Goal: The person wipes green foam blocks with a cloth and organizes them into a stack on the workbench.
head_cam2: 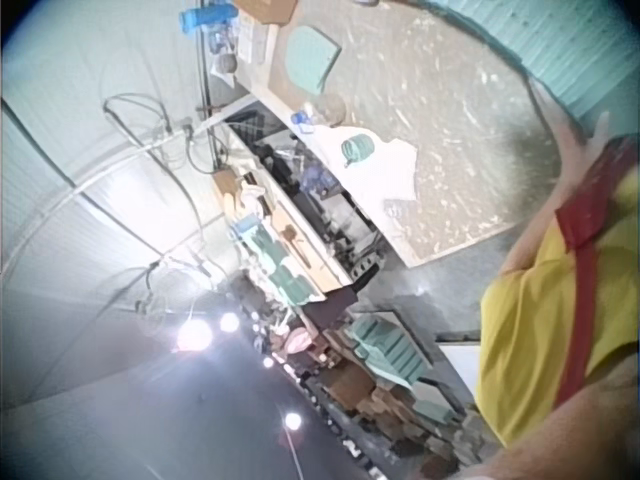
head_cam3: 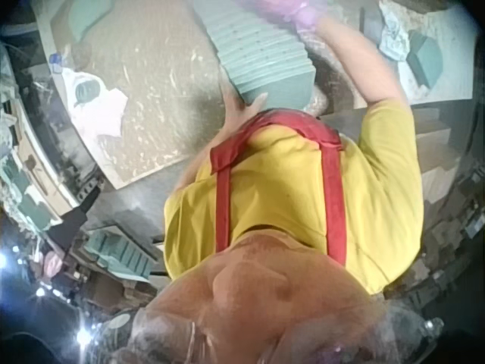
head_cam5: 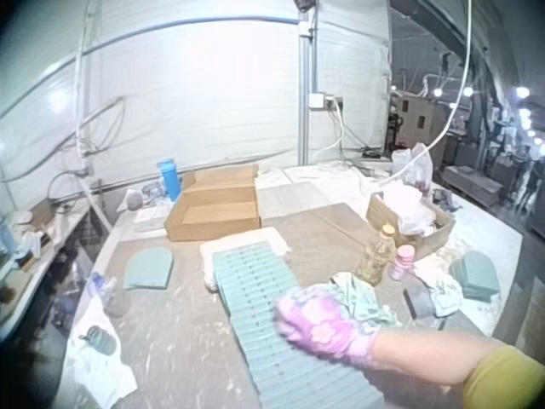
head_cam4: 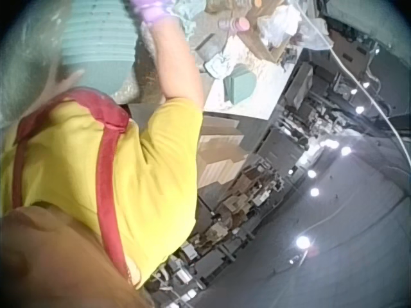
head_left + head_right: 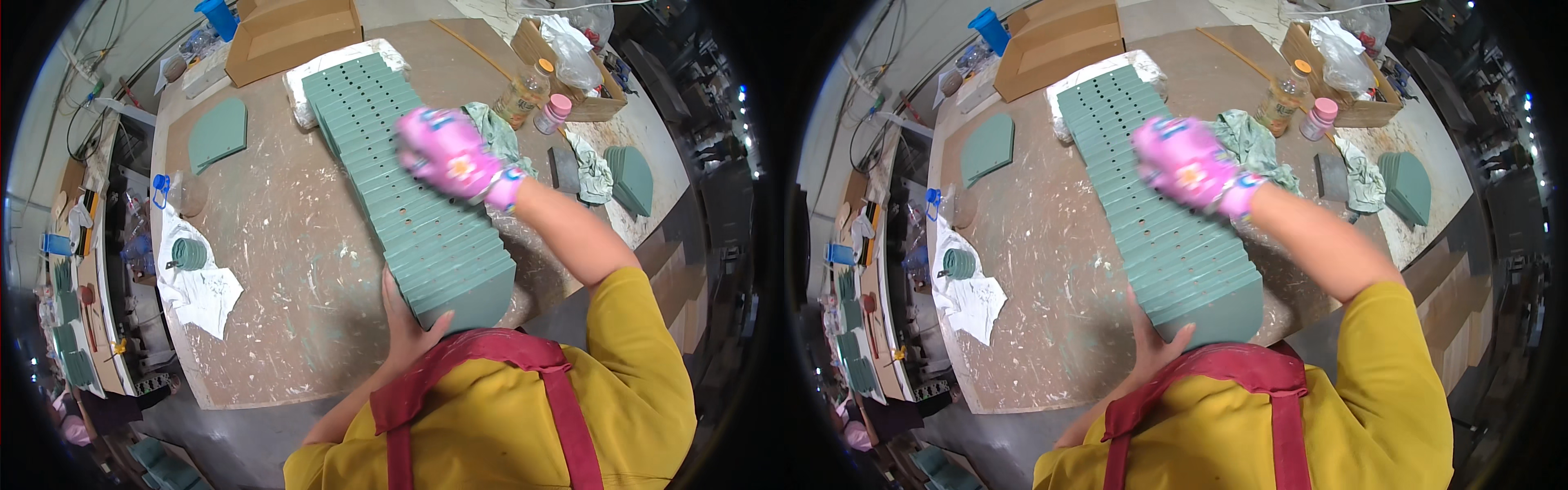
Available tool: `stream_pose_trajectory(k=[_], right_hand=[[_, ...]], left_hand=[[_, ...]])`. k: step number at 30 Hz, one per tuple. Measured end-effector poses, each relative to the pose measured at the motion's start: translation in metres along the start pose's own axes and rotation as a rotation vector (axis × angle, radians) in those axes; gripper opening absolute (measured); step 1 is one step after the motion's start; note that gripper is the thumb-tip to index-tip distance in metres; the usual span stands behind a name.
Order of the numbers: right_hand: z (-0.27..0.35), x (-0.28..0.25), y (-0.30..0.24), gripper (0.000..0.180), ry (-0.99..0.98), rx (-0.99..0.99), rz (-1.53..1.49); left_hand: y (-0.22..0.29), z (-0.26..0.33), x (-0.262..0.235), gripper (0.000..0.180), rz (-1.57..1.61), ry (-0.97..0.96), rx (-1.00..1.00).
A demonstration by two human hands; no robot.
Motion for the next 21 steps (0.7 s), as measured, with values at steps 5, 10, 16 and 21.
stream_pose_trajectory(k=[5, 10, 16, 21], right_hand=[[0.024, -0.041, 0.037, 0.025, 0.433, -0.292, 0.554], [0.03, -0.04, 0.03, 0.023, 0.331, -0.171, 0.584], [-0.015, 0.01, -0.019, 0.031, 0.161, -0.603, 0.519], [-0.04, -0.016, -0.027, 0.031, 0.071, -0.388, 0.587]], left_hand=[[0.002, -0.003, 0.005, 0.107, 0.003, 0.025, 0.02], [-0.004, 0.003, 0.001, 0.108, -0.031, 0.03, 0.017], [-0.017, 0.005, 0.009, 0.111, 0.035, 0.041, -0.025], [-0.01, 0.001, 0.003, 0.115, -0.052, 0.028, -0.023]])
Point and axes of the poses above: each hand's wrist, its own z-axis away from the middle knuckle, its own x-axis out of the palm, y = z × x, the point moved 1 cm from there along -z, towards the middle knuckle, and after that the axes turned 7 degrees about -y, right-handed, at the moved point
